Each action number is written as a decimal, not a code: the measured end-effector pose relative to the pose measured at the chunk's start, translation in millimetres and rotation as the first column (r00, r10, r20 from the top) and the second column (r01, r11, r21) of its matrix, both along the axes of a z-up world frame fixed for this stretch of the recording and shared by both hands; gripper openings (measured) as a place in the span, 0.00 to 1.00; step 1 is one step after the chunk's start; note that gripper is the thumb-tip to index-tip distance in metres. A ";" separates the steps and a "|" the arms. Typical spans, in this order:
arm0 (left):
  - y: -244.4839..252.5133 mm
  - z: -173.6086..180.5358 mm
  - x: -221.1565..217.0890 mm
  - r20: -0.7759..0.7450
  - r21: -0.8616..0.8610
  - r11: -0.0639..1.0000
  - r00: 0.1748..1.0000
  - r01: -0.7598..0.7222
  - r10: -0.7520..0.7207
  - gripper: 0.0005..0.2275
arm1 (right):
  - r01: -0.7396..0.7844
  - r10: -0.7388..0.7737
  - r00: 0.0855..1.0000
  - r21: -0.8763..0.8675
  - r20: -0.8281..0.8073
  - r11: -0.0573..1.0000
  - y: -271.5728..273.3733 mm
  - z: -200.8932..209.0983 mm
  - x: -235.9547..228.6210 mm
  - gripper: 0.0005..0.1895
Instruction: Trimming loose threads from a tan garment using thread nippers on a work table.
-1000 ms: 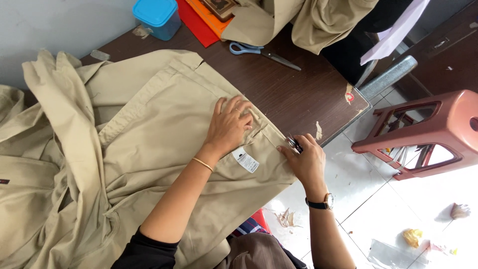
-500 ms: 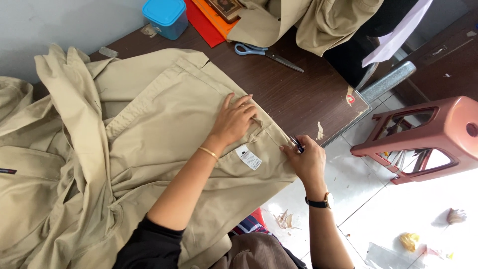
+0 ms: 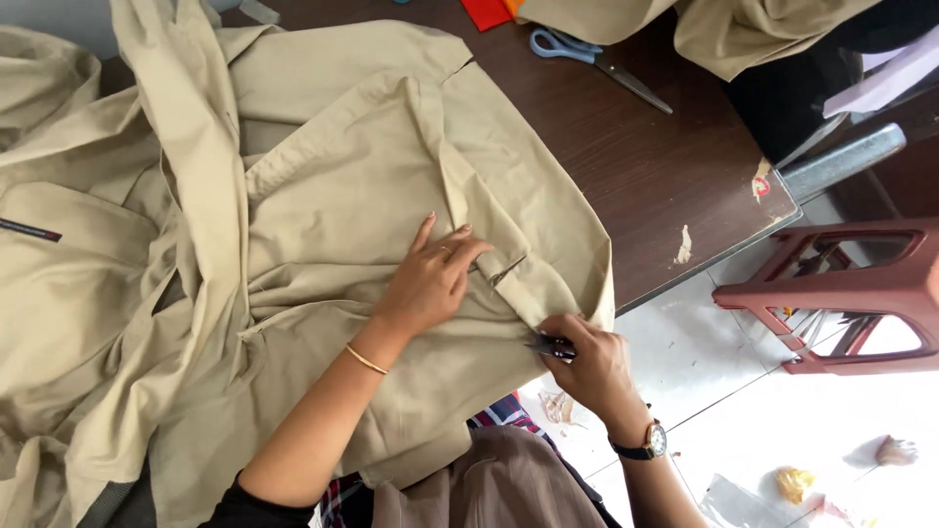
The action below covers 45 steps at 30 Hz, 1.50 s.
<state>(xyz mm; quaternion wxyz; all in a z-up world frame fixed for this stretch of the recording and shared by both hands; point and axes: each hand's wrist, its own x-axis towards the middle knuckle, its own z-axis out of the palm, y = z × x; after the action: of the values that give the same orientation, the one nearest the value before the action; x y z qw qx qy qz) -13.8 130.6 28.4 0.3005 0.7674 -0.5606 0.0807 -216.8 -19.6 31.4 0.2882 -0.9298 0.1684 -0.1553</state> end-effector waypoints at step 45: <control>-9.9 -16.4 -8.2 -0.233 -0.120 0.987 0.969 -0.107 0.077 0.02 | -0.134 0.198 0.980 0.737 0.000 0.662 18.4 45.3 -18.8 0.09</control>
<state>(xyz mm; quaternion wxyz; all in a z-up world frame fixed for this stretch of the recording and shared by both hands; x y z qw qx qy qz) -22.0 120.7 12.0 0.4085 0.7754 -0.4796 0.0431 -235.5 -1.2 76.7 0.6425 -0.7529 0.1425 -0.0104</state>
